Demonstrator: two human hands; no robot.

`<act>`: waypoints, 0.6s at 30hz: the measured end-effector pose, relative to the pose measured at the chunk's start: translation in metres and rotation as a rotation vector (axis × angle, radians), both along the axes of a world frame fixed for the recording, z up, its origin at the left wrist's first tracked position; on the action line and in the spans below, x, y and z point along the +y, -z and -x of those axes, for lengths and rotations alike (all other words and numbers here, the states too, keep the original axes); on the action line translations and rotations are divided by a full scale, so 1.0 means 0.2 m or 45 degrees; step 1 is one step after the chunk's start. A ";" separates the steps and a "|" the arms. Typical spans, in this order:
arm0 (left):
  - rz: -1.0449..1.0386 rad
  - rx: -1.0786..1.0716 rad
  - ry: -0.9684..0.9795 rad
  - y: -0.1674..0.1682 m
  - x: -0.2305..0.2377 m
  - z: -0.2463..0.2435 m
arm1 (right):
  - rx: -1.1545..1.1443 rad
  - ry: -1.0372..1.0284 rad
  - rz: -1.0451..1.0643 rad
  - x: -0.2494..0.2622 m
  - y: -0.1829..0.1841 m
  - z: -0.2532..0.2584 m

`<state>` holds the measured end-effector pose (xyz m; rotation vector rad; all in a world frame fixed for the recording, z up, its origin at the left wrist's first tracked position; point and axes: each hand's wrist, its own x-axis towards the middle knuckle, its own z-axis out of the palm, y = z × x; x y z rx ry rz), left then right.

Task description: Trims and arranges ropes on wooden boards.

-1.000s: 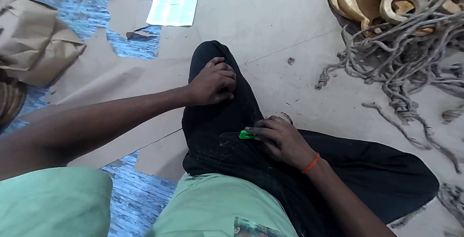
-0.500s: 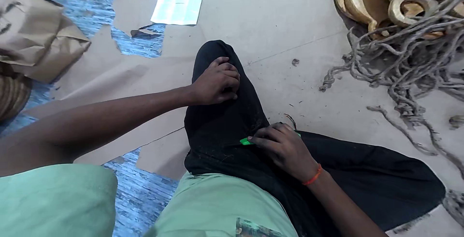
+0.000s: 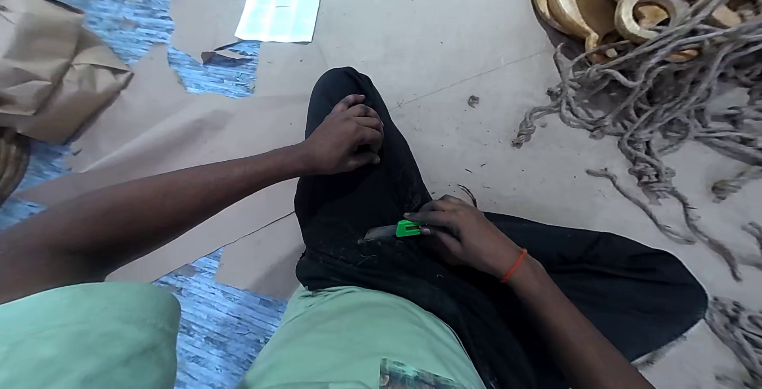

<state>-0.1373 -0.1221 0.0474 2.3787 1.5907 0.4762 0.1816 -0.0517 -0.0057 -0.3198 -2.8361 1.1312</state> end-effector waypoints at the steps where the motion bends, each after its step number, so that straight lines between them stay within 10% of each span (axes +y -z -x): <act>1: -0.005 -0.002 0.001 0.00 0.00 0.00 | 0.026 0.007 -0.008 0.00 0.00 -0.01; 18: 0.013 -0.004 -0.010 -0.01 0.00 -0.01 | 0.131 0.110 -0.045 0.00 0.00 0.05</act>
